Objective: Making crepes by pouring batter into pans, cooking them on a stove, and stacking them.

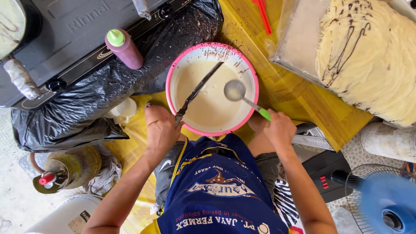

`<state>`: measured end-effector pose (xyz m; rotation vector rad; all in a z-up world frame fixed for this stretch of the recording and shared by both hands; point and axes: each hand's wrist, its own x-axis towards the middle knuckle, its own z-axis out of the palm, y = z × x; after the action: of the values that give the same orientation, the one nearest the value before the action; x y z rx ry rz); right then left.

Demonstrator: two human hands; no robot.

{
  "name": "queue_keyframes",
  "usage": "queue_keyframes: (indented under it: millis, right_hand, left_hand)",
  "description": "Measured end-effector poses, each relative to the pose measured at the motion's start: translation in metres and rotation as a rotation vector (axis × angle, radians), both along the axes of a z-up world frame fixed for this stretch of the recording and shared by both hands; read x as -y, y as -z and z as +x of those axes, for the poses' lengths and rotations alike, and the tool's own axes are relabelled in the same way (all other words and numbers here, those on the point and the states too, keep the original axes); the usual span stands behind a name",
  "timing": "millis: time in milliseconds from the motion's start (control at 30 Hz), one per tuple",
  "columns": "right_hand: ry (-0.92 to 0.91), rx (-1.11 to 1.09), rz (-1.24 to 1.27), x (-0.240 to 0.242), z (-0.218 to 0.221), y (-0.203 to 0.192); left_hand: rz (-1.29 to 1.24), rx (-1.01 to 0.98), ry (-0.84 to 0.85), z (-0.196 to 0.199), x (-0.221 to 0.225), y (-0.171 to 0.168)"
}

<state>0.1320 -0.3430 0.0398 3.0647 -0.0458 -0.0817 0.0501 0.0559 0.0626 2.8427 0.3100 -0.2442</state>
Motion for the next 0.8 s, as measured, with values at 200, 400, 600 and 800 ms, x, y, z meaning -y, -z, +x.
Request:
queue_keyframes:
  millis: [200, 400, 600, 800]
  right_hand:
    - [-0.272, -0.253, -0.086, -0.025, 0.003, 0.011]
    - [-0.343, -0.319, -0.125, -0.019, 0.017, 0.039]
    - [-0.356, -0.395, -0.140, -0.021, 0.016, 0.029]
    - [-0.318, -0.480, -0.300, -0.041, 0.033, 0.023]
  left_hand:
    - [0.442, 0.625, 0.210, -0.017, -0.007, -0.013]
    - [0.414, 0.652, 0.139, -0.012, 0.000, 0.060]
    - [0.374, 0.521, 0.136, -0.017, 0.010, 0.054]
    - [0.450, 0.544, 0.027, -0.006, 0.015, 0.091]
